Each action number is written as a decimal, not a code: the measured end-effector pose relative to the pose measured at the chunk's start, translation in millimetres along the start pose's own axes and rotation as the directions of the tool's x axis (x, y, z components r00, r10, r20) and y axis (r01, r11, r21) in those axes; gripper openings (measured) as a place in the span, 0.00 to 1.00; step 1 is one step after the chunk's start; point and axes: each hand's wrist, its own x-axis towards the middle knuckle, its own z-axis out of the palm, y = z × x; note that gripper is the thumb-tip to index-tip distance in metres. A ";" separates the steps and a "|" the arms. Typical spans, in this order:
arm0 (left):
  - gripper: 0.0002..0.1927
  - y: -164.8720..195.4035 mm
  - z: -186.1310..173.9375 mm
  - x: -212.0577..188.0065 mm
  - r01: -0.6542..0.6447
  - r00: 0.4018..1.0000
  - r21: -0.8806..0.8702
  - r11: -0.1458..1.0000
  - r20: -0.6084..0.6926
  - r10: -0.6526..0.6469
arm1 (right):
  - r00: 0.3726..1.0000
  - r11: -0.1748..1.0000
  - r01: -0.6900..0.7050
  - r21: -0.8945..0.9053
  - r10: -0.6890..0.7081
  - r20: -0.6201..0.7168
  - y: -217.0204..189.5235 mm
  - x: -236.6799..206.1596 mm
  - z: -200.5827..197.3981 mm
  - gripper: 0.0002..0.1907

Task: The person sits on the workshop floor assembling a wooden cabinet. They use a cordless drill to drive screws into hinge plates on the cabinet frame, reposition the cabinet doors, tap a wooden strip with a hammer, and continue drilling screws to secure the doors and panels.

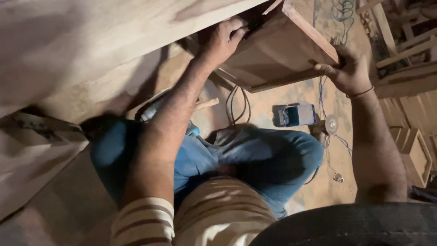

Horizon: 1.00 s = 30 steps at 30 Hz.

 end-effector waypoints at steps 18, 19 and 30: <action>0.15 1.3 11.9 17.0 0.178 0.963 0.006 0.984 -0.204 -0.173 | 0.998 0.937 0.026 -0.350 -0.044 -0.043 5.6 80.8 -14.2 0.30; 0.16 8.5 11.7 14.6 0.221 0.957 0.145 0.965 -0.223 -0.186 | 0.998 0.940 0.014 -0.341 -0.036 -0.059 7.9 86.6 -12.9 0.31; 0.30 23.3 46.2 -25.1 0.038 0.991 0.374 0.927 -0.131 0.012 | 0.943 0.895 0.241 -0.374 -0.308 -0.129 39.5 143.2 -8.8 0.31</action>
